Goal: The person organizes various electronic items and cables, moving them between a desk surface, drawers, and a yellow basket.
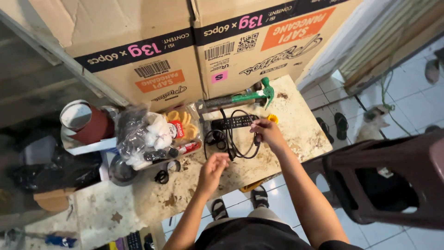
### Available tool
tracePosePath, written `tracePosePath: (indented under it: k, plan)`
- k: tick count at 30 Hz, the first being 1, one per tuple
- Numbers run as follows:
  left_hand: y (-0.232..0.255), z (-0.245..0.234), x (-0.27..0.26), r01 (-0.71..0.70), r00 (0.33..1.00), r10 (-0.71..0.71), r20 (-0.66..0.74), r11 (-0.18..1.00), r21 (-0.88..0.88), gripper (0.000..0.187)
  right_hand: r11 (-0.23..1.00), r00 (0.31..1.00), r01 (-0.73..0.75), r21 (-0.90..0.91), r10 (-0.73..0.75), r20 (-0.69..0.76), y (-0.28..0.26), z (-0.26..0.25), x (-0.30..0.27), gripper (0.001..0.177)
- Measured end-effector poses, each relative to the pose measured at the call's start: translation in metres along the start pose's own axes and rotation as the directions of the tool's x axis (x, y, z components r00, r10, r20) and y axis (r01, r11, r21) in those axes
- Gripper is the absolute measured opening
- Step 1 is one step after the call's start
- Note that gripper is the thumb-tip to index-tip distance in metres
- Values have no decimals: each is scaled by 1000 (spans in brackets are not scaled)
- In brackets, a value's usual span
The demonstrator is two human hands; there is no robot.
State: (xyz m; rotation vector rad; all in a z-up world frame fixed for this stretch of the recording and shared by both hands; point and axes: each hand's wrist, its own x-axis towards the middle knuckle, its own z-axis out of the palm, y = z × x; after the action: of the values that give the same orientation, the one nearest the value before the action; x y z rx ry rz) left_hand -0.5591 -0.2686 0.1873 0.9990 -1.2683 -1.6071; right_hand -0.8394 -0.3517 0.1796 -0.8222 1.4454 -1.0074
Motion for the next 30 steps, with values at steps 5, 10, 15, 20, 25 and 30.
tracePosePath:
  k: [5,10,15,20,25,30]
  plan:
    - [73,34,30,-195,935,294,-196,892,408,39,965,978,105,239,-144,153,-70,-27,-48,11]
    - [99,78,58,-330,919,389,-67,851,409,54,940,947,156,304,-230,224,-106,-45,-65,12]
    - [95,128,71,-206,975,206,86,979,-15,68,891,912,134,433,-282,298,-113,-48,-67,10]
    - [83,153,69,-207,978,207,-20,978,-13,63,951,903,194,240,-269,336,-103,-51,-58,5]
    - [62,176,67,-188,947,203,-248,979,83,52,874,712,484,31,-414,566,-114,-63,-47,8]
    - [42,167,48,-109,943,80,-322,991,-73,23,819,569,571,-50,-351,744,-124,-67,-50,9]
